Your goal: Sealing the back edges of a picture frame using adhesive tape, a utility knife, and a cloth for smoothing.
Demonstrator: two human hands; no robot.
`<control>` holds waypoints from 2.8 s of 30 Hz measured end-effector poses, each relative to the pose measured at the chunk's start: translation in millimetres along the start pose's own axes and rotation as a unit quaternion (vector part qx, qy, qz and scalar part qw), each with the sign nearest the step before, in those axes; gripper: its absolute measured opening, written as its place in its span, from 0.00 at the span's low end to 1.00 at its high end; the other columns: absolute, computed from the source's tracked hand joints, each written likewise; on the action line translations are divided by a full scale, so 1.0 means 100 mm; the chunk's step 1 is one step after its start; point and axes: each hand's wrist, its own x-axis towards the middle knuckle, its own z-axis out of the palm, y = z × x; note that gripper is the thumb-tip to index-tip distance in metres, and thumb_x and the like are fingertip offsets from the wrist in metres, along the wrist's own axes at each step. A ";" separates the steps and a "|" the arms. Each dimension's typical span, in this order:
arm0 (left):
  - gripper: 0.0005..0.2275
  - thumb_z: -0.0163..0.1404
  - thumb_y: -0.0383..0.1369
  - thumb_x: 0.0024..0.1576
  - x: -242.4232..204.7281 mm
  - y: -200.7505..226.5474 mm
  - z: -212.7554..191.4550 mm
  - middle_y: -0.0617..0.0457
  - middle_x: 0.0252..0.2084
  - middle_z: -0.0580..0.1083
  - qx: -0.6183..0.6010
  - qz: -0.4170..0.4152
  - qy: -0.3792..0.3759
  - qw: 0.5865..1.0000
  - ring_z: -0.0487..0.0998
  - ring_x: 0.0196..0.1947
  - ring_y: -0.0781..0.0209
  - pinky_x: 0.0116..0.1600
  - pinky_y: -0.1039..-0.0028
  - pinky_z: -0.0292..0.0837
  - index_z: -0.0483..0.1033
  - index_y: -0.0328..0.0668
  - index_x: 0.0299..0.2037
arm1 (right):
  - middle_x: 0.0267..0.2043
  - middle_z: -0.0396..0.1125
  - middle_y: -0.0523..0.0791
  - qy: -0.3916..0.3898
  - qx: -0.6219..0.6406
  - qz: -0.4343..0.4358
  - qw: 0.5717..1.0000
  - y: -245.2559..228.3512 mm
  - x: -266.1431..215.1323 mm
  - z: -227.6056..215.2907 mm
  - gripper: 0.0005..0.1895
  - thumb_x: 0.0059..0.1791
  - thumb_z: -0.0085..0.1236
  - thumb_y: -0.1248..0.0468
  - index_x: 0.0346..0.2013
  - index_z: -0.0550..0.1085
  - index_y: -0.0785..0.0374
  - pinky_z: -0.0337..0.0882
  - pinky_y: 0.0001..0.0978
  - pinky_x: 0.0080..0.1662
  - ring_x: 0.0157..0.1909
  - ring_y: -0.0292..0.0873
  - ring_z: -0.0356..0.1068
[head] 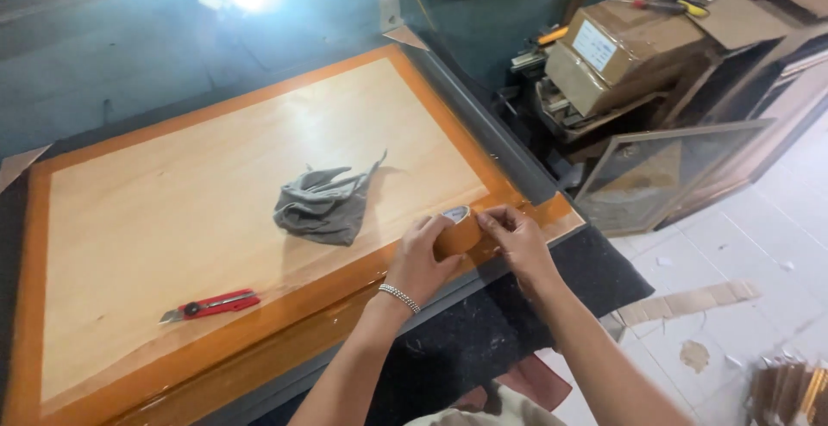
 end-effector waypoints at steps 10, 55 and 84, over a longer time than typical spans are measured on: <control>0.21 0.50 0.35 0.42 0.41 -0.08 0.57 0.50 0.43 0.70 0.204 -0.054 -0.138 0.968 0.70 0.48 0.53 0.54 0.66 0.58 0.56 0.50 0.44 | 0.38 0.68 0.48 0.181 -0.212 -0.001 0.960 0.58 0.84 -1.27 0.17 0.45 0.50 0.49 0.40 0.73 0.56 0.64 0.40 0.44 0.45 0.50 0.65; 0.17 0.47 0.45 0.46 0.18 0.38 0.64 0.49 0.39 0.68 0.302 -0.095 -0.215 0.924 0.70 0.45 0.50 0.44 0.62 0.70 0.61 0.43 0.38 | 0.37 0.68 0.47 0.156 -0.340 -0.008 0.927 0.78 0.81 -1.40 0.10 0.40 0.56 0.55 0.31 0.76 0.53 0.65 0.43 0.46 0.47 0.53 0.64; 0.16 0.48 0.41 0.47 0.28 0.34 0.73 0.50 0.41 0.68 0.336 -0.095 -0.232 0.908 0.68 0.47 0.50 0.45 0.60 0.69 0.61 0.42 0.40 | 0.44 0.66 0.55 0.089 -0.238 0.088 0.963 0.98 1.06 -1.68 0.18 0.41 0.54 0.51 0.38 0.75 0.60 0.65 0.42 0.47 0.47 0.55 0.66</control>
